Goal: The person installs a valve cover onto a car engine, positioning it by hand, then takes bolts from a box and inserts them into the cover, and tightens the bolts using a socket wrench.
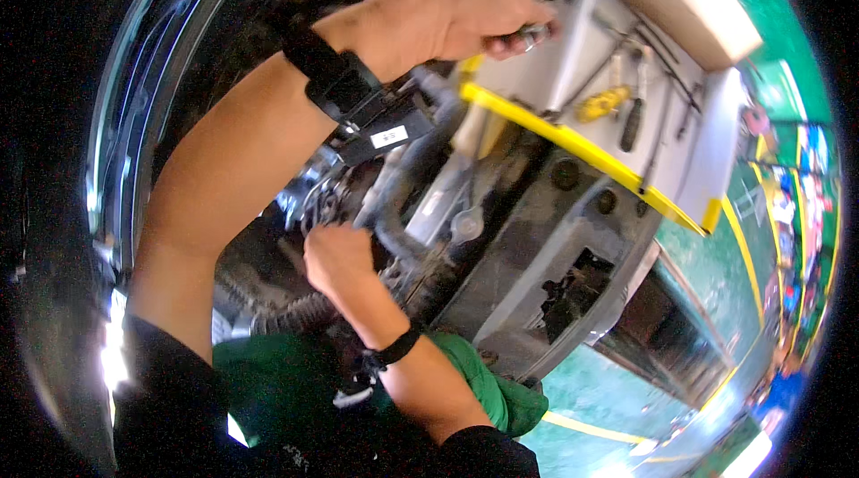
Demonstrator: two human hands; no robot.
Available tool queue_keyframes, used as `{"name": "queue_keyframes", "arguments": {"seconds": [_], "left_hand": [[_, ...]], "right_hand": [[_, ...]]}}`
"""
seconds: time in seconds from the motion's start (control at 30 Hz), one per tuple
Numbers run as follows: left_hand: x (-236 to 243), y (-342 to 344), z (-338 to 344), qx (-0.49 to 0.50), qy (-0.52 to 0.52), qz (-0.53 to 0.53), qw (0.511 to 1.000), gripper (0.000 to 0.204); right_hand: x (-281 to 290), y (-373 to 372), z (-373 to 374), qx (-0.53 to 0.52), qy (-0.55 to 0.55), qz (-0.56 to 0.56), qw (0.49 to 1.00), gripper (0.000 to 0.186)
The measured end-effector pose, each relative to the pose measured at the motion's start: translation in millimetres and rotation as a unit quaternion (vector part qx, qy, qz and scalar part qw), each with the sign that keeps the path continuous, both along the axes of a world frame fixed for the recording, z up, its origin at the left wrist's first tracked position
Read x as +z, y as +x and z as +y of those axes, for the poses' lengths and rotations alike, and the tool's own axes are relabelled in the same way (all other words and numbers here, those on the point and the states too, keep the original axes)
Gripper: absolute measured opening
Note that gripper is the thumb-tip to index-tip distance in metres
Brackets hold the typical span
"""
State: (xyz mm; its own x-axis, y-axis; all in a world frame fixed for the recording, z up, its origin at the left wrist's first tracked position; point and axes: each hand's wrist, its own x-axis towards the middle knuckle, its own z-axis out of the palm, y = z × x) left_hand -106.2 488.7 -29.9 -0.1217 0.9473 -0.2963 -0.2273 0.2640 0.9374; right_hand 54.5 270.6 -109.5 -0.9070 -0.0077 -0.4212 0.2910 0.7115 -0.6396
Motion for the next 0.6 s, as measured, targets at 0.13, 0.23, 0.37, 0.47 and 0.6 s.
{"name": "queue_keyframes", "arguments": {"seconds": [0.13,0.23,0.37,0.47,0.6], "left_hand": [[40,-1,-107,0.13,0.036,0.032,0.99,0.03],[43,-19,-220,0.169,0.0,0.002,0.986,0.039],[-4,-16,-352,0.311,-0.143,-0.022,0.94,0.03],[-64,0,-424,0.394,-0.171,-0.121,0.895,0.028],[-91,49,-438,0.398,-0.195,-0.059,0.894,0.021]], "right_hand": [[7,1,-8,0.03,0.01,-0.01,0.999,0.033],[6,3,-12,0.065,0.017,-0.019,0.998,0.033],[2,8,-19,0.041,0.041,0.026,0.998,0.029],[3,1,-28,0.076,0.057,-0.022,0.995,0.028],[-11,-4,-38,-0.207,-0.171,-0.036,0.963,0.03]]}}
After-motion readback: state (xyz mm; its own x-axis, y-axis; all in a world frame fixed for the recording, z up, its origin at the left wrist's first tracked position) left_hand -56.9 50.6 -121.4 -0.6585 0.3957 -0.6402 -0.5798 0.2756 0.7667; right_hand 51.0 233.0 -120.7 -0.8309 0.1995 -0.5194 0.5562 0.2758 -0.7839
